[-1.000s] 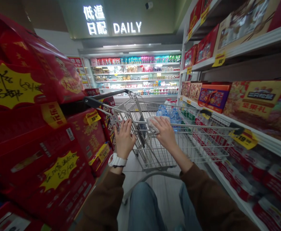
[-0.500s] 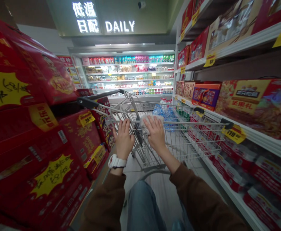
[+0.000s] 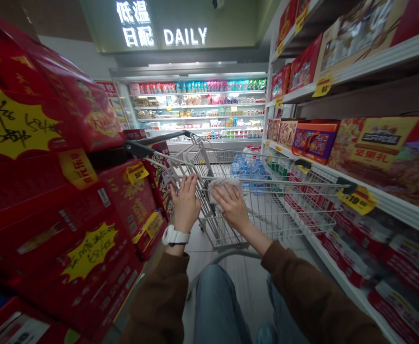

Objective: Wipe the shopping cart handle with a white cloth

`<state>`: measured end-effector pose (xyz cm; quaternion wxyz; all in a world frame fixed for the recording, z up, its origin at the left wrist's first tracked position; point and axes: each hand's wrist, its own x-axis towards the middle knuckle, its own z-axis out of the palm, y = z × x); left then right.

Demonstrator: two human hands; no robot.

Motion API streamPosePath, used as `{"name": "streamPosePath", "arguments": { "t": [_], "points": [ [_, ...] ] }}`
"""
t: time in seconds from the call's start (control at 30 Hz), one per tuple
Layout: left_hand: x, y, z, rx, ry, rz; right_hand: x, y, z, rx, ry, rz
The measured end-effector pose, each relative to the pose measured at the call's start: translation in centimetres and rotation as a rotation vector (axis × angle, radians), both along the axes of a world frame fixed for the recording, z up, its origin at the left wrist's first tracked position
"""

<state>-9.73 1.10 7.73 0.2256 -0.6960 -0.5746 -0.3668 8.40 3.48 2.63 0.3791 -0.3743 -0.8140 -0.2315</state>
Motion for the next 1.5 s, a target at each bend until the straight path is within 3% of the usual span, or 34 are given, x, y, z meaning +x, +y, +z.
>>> {"name": "streamPosePath", "arguments": {
  "t": [0.2, 0.33, 0.47, 0.67, 0.9, 1.1, 1.2, 1.37, 1.5],
  "points": [
    [0.3, 0.2, -0.3, -0.001, -0.032, -0.008, 1.3, -2.2, 0.3, -0.052, 0.023, 0.001],
    [0.4, 0.2, -0.6, 0.024, -0.049, -0.015, 0.1, -1.7, 1.5, 0.002, 0.014, 0.002],
    [0.4, 0.1, -0.4, 0.031, -0.067, -0.016, -0.9, -0.7, 1.3, -0.02, -0.012, -0.004],
    [0.2, 0.2, -0.1, 0.013, -0.106, -0.019, 1.0, -1.7, 1.2, -0.098, 0.009, 0.065],
    [0.3, 0.1, -0.6, 0.049, -0.134, -0.035, 1.6, -1.3, 1.2, -0.046, 0.008, 0.018],
    [0.5, -0.2, -0.5, 0.042, -0.129, -0.04, 2.9, -2.1, 1.0, -0.073, -0.011, 0.065],
    [1.3, -0.5, -1.7, 0.054, -0.116, -0.008, 4.0, -2.1, 0.4, -0.023, 0.001, 0.004],
    [3.6, -1.5, -5.7, 0.005, -0.001, -0.008, 4.2, -1.5, -1.7, -0.001, 0.033, -0.069],
    [5.2, -2.0, -7.4, -0.026, 0.028, 0.006, 4.3, -1.8, -1.2, 0.001, 0.032, -0.039]
  ]
}}
